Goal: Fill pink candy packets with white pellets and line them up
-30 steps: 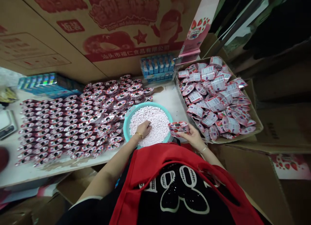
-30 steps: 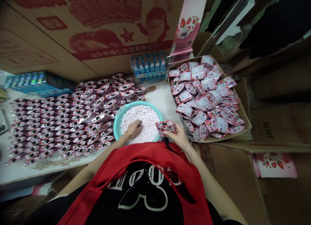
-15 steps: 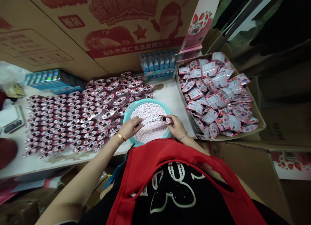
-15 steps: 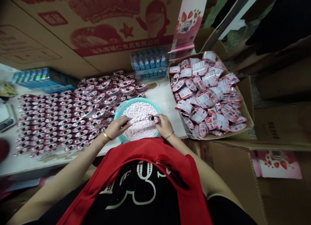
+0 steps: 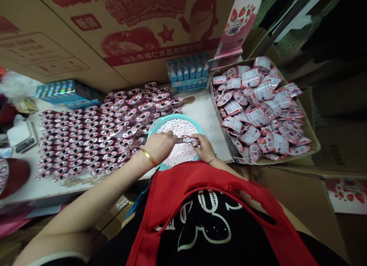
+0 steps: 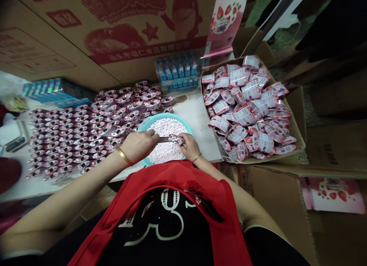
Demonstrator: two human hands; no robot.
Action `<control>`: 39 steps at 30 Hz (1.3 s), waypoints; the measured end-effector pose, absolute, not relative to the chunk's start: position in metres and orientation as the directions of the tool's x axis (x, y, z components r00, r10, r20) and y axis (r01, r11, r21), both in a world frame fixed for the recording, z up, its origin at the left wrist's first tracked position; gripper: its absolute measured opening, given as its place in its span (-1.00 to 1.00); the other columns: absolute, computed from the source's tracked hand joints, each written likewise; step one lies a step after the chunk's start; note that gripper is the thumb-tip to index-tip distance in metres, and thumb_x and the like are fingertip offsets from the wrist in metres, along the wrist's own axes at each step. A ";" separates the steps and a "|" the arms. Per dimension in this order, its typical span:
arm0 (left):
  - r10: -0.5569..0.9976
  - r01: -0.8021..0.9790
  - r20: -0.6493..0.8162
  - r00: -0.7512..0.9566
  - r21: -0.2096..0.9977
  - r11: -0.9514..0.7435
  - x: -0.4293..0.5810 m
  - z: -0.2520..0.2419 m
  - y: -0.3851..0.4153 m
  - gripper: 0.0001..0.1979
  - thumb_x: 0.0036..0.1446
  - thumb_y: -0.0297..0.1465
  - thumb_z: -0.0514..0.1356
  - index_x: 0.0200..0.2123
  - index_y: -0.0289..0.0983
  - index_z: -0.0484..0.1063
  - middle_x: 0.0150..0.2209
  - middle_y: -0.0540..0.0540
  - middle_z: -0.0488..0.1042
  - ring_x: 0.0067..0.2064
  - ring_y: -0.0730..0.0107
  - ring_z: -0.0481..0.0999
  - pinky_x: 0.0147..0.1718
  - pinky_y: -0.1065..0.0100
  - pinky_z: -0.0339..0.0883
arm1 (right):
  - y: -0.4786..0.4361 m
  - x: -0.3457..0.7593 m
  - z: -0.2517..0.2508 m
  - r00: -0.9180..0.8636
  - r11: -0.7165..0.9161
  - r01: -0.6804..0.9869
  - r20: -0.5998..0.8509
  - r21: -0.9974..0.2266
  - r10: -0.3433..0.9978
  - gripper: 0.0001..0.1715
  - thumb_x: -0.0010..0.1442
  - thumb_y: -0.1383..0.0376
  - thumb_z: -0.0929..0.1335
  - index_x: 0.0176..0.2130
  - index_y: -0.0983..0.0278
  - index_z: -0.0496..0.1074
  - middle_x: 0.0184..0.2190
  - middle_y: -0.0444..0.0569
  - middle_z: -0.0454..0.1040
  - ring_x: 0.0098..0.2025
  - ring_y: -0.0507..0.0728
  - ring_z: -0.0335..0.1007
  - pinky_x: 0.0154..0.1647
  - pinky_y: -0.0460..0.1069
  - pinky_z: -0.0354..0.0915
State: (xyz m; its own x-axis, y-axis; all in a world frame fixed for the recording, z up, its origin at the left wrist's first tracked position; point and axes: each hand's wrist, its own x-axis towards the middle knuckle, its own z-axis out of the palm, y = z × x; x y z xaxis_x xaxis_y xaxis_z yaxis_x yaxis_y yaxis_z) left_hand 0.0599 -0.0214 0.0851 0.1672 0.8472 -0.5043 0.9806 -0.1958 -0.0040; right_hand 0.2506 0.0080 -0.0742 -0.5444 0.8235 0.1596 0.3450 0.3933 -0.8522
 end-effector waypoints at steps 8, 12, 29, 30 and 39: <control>0.910 0.997 -0.413 -0.027 0.050 0.053 0.006 0.034 -0.040 -0.71 0.23 -0.27 -0.05 -0.10 -0.22 0.35 -0.17 -0.16 0.38 -0.13 0.17 0.44 -0.22 0.25 0.28 | 0.009 0.263 -0.082 -0.433 0.208 0.313 0.056 -0.927 0.900 -0.59 0.09 0.36 0.30 -0.03 0.21 0.28 -0.06 0.04 0.42 0.00 0.19 0.36 0.04 0.13 0.29; 0.829 0.968 -0.550 -0.105 0.135 0.213 -0.010 -0.046 -0.051 -0.78 0.19 -0.36 0.00 -0.16 -0.26 0.36 -0.14 -0.21 0.40 -0.10 0.15 0.44 -0.18 0.22 0.28 | 0.012 0.275 -0.079 -0.347 0.137 0.286 0.031 -0.949 0.937 -0.62 0.11 0.29 0.33 -0.04 0.22 0.30 -0.06 0.02 0.43 -0.02 0.17 0.38 0.02 0.10 0.30; 0.953 0.736 -0.279 0.122 0.669 0.102 -0.008 -0.080 -0.056 -0.66 0.19 -0.22 0.05 -0.05 -0.27 0.33 -0.12 -0.12 0.47 -0.11 0.36 0.44 -0.10 0.36 0.31 | 0.015 0.279 -0.079 -0.318 0.204 0.457 0.055 -0.866 0.946 -0.67 0.10 0.29 0.33 -0.09 0.21 0.32 -0.13 0.03 0.44 -0.06 0.22 0.33 -0.05 0.14 0.31; 0.956 0.739 -0.257 0.143 0.670 0.070 -0.011 -0.068 -0.057 -0.66 0.19 -0.21 0.04 -0.05 -0.27 0.33 -0.13 -0.13 0.47 -0.11 0.36 0.44 -0.09 0.35 0.30 | 0.015 0.276 -0.078 -0.343 0.241 0.470 0.076 -0.849 0.936 -0.66 0.09 0.32 0.33 -0.08 0.20 0.33 -0.13 0.03 0.44 -0.05 0.23 0.32 -0.03 0.15 0.30; 0.875 0.960 -0.432 0.218 0.258 -0.112 0.020 0.035 -0.029 -0.75 0.21 -0.29 0.00 -0.14 -0.24 0.38 -0.17 -0.14 0.44 -0.15 0.27 0.45 -0.21 0.31 0.30 | 0.014 0.247 -0.078 -0.530 0.393 0.398 0.142 -0.829 0.836 -0.51 0.00 0.48 0.27 -0.05 0.18 0.31 -0.10 0.01 0.42 -0.02 0.26 0.27 0.03 0.19 0.26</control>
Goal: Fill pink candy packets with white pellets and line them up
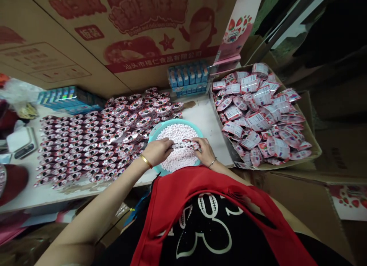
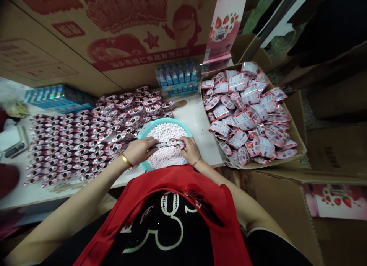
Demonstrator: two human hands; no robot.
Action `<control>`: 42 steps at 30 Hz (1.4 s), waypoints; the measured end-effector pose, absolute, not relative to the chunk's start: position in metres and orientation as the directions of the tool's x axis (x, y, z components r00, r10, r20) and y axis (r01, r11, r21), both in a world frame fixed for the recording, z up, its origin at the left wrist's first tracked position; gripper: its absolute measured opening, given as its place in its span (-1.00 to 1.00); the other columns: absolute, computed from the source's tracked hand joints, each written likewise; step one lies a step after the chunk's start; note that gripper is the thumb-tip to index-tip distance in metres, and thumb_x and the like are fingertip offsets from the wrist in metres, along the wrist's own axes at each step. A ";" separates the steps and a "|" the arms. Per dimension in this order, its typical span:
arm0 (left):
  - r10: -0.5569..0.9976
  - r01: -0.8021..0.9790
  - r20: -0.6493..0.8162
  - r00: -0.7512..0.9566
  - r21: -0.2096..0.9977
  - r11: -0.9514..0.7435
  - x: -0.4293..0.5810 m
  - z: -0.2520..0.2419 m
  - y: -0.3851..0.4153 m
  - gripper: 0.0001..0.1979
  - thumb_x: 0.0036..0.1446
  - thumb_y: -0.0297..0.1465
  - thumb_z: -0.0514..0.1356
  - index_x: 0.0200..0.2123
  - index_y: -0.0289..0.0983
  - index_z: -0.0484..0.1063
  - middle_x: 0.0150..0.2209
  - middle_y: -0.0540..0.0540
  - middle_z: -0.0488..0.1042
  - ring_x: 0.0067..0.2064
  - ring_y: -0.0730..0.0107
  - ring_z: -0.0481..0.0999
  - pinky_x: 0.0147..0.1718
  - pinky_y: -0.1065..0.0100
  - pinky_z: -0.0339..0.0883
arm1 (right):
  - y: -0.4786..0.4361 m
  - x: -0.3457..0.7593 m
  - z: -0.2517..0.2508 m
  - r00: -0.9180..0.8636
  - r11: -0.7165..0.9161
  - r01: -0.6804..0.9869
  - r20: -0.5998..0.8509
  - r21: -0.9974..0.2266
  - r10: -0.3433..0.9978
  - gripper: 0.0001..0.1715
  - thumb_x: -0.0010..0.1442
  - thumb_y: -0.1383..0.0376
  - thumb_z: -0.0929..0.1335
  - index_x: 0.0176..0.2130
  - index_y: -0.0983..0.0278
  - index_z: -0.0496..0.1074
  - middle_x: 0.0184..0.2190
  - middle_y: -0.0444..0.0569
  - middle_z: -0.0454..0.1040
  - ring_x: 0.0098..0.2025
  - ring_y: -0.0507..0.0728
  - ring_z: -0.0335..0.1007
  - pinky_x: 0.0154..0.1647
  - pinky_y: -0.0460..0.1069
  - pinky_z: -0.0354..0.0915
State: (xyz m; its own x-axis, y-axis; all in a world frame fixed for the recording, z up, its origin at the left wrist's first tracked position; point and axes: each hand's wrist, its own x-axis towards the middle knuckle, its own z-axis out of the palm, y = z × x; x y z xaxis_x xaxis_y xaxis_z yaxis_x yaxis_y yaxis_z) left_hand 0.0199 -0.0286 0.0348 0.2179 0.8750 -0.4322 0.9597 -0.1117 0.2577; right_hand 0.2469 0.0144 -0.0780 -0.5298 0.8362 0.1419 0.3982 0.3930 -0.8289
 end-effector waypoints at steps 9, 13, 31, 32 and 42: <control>0.878 0.979 -0.448 0.167 -0.027 -0.201 0.064 0.102 -0.018 -0.71 0.20 -0.51 -0.09 -0.27 -0.31 0.43 -0.23 -0.22 0.40 -0.23 0.18 0.47 -0.38 0.25 0.32 | 0.011 0.239 -0.084 -0.491 0.356 0.265 0.193 -0.896 0.850 -0.55 -0.01 0.47 0.27 -0.08 0.22 0.31 -0.06 0.06 0.39 0.01 0.23 0.29 0.06 0.18 0.25; 0.942 0.976 -0.259 0.213 0.108 -0.190 0.041 0.092 -0.009 -0.68 0.20 -0.22 0.03 -0.06 -0.26 0.33 -0.09 -0.18 0.36 -0.17 0.23 0.46 -0.30 0.27 0.37 | 0.013 0.232 -0.078 -0.456 0.297 0.163 0.195 -0.941 0.868 -0.59 0.00 0.44 0.29 -0.10 0.22 0.33 -0.14 0.02 0.42 -0.06 0.21 0.35 -0.01 0.15 0.30; 0.961 0.991 -0.247 0.124 -0.014 -0.132 0.003 -0.033 0.222 -0.67 0.20 -0.39 -0.03 0.02 -0.19 0.29 0.03 -0.19 0.33 -0.04 0.19 0.45 -0.21 0.29 0.34 | 0.135 0.293 -0.009 -0.082 0.345 0.694 0.406 -0.632 0.910 -0.70 0.23 0.22 0.25 -0.05 0.24 0.36 -0.14 0.09 0.40 -0.06 0.24 0.28 -0.01 0.18 0.24; 0.960 0.995 -0.265 0.087 -0.031 -0.099 0.001 -0.042 0.230 -0.67 0.19 -0.42 -0.05 0.00 -0.22 0.31 0.01 -0.22 0.35 -0.07 0.17 0.47 -0.23 0.27 0.34 | 0.144 0.299 -0.009 -0.067 0.322 0.741 0.412 -0.590 0.909 -0.68 0.23 0.21 0.25 -0.04 0.26 0.36 -0.13 0.10 0.39 -0.05 0.25 0.27 -0.01 0.19 0.24; 0.960 0.997 -0.272 -0.063 0.017 0.070 -0.002 -0.064 0.227 -0.57 0.16 -0.14 0.00 -0.03 -0.28 0.37 -0.02 -0.28 0.38 -0.08 0.08 0.47 -0.18 0.22 0.34 | 0.220 0.289 -0.027 -0.470 0.472 0.879 0.042 -0.073 0.882 -0.46 0.01 0.48 0.30 0.03 0.28 0.35 0.10 0.18 0.28 0.17 0.33 0.06 0.23 0.32 -0.19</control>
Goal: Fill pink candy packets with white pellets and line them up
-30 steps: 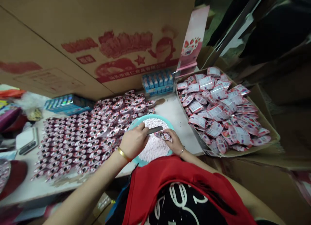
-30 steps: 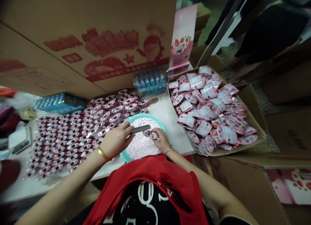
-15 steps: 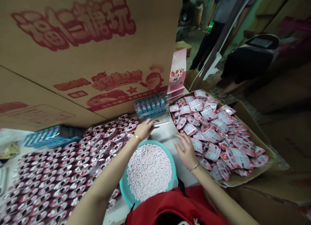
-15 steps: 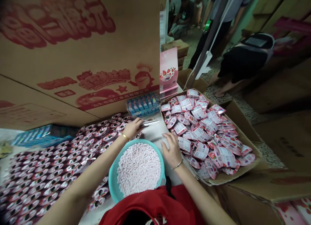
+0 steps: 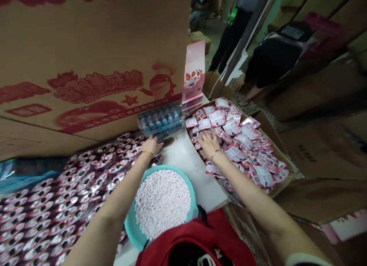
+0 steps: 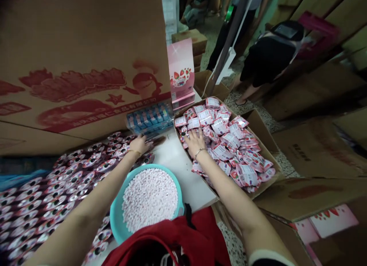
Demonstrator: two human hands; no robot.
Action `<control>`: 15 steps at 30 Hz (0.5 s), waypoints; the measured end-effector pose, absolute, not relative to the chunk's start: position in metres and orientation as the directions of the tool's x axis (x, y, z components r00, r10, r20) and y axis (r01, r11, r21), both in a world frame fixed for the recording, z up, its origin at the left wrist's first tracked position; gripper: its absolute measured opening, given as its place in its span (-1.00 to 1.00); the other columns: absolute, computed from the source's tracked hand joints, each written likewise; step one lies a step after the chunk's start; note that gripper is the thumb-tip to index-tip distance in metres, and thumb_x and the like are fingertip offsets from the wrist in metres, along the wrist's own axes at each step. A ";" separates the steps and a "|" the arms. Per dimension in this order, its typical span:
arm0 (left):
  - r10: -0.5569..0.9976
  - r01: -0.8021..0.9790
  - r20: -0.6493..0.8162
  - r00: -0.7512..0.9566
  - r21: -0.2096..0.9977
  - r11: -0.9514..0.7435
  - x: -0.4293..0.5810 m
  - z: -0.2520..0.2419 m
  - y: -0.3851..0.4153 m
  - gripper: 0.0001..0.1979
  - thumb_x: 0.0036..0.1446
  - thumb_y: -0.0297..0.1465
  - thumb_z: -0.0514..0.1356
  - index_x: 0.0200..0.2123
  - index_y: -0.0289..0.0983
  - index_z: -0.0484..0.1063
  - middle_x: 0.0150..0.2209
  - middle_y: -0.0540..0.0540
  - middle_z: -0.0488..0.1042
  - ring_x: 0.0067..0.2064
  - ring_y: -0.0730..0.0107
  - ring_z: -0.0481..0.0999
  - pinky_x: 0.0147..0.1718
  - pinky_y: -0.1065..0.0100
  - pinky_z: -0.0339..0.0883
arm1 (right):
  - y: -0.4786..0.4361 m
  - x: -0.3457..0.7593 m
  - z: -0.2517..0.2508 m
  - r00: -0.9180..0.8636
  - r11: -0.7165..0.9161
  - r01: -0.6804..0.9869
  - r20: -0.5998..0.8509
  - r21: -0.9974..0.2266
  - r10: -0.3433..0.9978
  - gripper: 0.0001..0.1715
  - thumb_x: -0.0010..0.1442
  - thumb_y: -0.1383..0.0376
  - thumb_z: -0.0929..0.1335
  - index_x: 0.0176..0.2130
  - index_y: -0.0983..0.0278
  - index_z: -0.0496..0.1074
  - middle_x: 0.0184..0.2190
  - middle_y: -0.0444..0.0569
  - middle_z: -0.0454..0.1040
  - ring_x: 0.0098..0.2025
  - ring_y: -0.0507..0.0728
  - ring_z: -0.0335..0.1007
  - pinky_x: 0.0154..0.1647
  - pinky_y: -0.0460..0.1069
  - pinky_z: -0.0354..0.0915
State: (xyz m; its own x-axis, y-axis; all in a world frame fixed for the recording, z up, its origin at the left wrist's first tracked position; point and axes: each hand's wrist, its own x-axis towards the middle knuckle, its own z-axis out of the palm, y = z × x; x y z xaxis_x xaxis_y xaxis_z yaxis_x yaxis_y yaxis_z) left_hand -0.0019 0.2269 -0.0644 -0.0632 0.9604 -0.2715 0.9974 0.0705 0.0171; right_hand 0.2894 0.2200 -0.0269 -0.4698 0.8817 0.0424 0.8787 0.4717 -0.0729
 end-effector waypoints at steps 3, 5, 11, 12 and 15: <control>0.986 0.972 -0.156 0.060 0.232 -0.022 -0.002 -0.048 0.179 -0.60 0.23 -0.16 -0.08 0.00 -0.22 0.32 -0.04 -0.17 0.40 -0.06 0.21 0.45 -0.13 0.29 0.31 | 0.228 0.294 -0.029 -0.513 0.513 0.856 0.016 -0.067 0.858 -0.63 0.11 0.47 0.24 -0.08 0.28 0.40 -0.05 0.15 0.39 0.09 0.28 0.15 0.23 0.29 -0.16; 0.980 0.929 -0.138 0.142 0.361 -0.084 -0.009 -0.039 0.129 -0.62 0.23 -0.17 -0.08 -0.02 -0.21 0.31 -0.06 -0.15 0.41 -0.05 0.26 0.43 -0.10 0.32 0.31 | 0.221 0.302 -0.023 -0.485 0.490 0.854 0.074 -0.174 0.872 -0.73 0.14 0.39 0.27 -0.13 0.29 0.41 -0.08 0.16 0.40 0.05 0.29 0.17 0.18 0.27 -0.05; 0.887 0.934 -0.451 0.101 0.350 0.071 -0.051 -0.045 -0.041 -0.73 0.20 -0.27 -0.04 -0.12 -0.22 0.33 -0.15 -0.13 0.43 -0.13 0.26 0.45 -0.14 0.28 0.31 | 0.148 0.311 0.007 -0.115 0.037 0.286 0.003 -0.958 0.993 -0.51 0.02 0.08 0.42 -0.10 0.21 0.27 -0.21 -0.01 0.47 -0.15 0.20 0.38 -0.09 0.14 0.33; 0.856 0.949 -0.513 0.060 0.296 0.110 -0.053 -0.049 -0.061 -0.75 0.20 -0.31 -0.04 -0.13 -0.22 0.33 -0.15 -0.13 0.43 -0.14 0.25 0.46 -0.15 0.27 0.31 | 0.132 0.308 0.010 -0.144 -0.092 0.108 -0.107 -0.990 0.984 -0.48 0.01 0.08 0.43 -0.09 0.18 0.24 -0.22 -0.06 0.48 -0.18 0.16 0.41 -0.14 0.10 0.37; 0.782 0.968 -0.620 -0.061 0.155 0.198 -0.044 -0.059 -0.090 -0.77 0.17 -0.40 -0.05 -0.17 -0.22 0.35 -0.17 -0.15 0.44 -0.16 0.22 0.47 -0.16 0.24 0.30 | 0.090 0.297 0.008 -0.282 -0.435 -0.176 -0.378 -0.883 0.882 -0.55 -0.02 0.13 0.45 -0.18 0.17 0.25 -0.24 -0.13 0.49 -0.27 0.09 0.45 -0.29 0.01 0.41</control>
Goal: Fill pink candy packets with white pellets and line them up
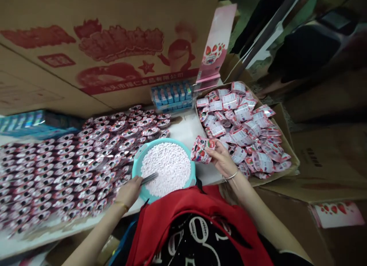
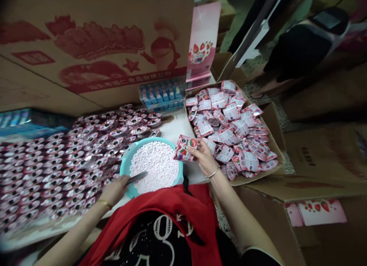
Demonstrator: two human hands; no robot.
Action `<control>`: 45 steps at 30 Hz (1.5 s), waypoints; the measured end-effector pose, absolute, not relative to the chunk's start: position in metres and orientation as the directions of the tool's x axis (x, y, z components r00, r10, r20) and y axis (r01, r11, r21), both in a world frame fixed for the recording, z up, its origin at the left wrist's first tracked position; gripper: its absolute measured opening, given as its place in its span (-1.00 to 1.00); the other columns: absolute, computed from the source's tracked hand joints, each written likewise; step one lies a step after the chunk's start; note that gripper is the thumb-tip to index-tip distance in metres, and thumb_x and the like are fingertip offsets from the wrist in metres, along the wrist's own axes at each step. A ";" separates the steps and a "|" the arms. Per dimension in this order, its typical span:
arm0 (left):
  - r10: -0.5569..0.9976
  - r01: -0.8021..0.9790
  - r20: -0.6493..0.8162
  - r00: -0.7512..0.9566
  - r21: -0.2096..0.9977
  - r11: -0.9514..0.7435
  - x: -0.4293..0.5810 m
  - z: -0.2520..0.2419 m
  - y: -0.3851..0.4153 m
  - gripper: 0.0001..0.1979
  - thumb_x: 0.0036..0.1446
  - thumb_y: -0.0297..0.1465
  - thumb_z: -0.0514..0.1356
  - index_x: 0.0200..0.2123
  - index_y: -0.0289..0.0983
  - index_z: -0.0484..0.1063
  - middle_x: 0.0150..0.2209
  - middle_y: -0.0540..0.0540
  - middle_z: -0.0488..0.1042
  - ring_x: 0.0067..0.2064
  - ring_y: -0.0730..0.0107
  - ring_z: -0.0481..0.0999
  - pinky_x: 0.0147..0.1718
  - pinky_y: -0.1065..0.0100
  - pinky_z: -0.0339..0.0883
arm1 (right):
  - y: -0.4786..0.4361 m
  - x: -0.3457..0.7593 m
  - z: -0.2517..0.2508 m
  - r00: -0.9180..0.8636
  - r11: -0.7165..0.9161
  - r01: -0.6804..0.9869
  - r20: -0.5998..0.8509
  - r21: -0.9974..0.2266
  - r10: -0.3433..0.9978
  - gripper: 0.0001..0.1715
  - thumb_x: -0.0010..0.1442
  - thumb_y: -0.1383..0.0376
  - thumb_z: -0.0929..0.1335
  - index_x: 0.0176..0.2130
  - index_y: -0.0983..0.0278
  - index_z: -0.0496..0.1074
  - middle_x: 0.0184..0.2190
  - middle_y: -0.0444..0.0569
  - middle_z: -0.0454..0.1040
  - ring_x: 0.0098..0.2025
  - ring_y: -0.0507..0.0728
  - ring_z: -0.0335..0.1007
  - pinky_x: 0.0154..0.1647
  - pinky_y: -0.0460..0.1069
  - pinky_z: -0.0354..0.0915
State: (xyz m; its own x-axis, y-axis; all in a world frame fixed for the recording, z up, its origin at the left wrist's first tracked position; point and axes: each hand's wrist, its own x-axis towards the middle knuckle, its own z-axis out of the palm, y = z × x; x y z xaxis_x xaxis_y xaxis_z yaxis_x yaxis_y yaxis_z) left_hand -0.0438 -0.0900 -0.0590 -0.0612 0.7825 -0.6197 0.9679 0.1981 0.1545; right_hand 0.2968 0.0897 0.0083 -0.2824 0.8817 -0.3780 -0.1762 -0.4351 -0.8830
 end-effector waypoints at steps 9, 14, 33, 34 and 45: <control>0.857 0.881 -0.513 0.053 0.428 0.202 0.044 -0.124 -0.041 -0.75 0.14 -0.42 0.05 -0.09 -0.23 0.35 -0.06 -0.14 0.43 -0.03 0.30 0.41 -0.03 0.30 0.27 | 0.026 0.297 -0.021 -0.364 -0.636 -0.140 -0.558 -0.759 0.746 -0.38 -0.11 0.21 0.50 -0.04 0.19 0.31 -0.19 -0.07 0.52 -0.27 0.12 0.50 -0.28 0.07 0.47; 0.888 0.817 -0.451 0.092 0.544 0.192 0.043 -0.133 -0.040 -0.71 0.15 -0.36 0.08 -0.04 -0.25 0.32 -0.09 -0.11 0.45 -0.09 0.37 0.43 -0.07 0.35 0.31 | 0.017 0.300 -0.046 -0.248 -0.304 0.096 -0.319 -0.948 0.915 -0.51 -0.14 0.20 0.51 -0.19 0.26 0.38 -0.24 -0.05 0.51 -0.21 0.13 0.44 -0.09 0.10 0.37; 0.858 0.980 -0.476 0.193 0.144 -0.141 0.034 0.053 -0.024 -0.78 0.20 -0.45 -0.02 -0.19 -0.24 0.40 -0.20 -0.13 0.41 -0.20 0.28 0.46 -0.26 0.30 0.29 | 0.017 0.244 -0.073 -0.598 0.457 0.496 0.092 -0.738 0.797 -0.62 0.07 0.40 0.29 -0.06 0.26 0.34 -0.13 0.06 0.43 -0.05 0.21 0.29 -0.02 0.09 0.26; 0.857 0.984 -0.485 0.176 0.101 -0.145 0.042 0.059 -0.022 -0.77 0.21 -0.47 -0.04 -0.20 -0.25 0.40 -0.22 -0.14 0.40 -0.21 0.27 0.46 -0.28 0.29 0.29 | 0.016 0.244 -0.074 -0.596 0.456 0.494 0.094 -0.740 0.798 -0.62 0.07 0.40 0.28 -0.06 0.26 0.33 -0.13 0.06 0.43 -0.05 0.21 0.29 -0.02 0.09 0.26; 0.906 0.996 -0.416 -0.075 -0.069 0.051 -0.006 0.019 -0.028 -0.72 0.21 -0.47 -0.09 -0.14 -0.27 0.37 -0.16 -0.22 0.39 -0.13 0.14 0.41 -0.23 0.20 0.27 | 0.019 0.263 -0.085 -0.449 0.345 0.487 0.109 -0.803 0.887 -0.66 0.10 0.33 0.29 -0.08 0.26 0.31 -0.14 0.06 0.42 -0.06 0.20 0.32 -0.02 0.10 0.27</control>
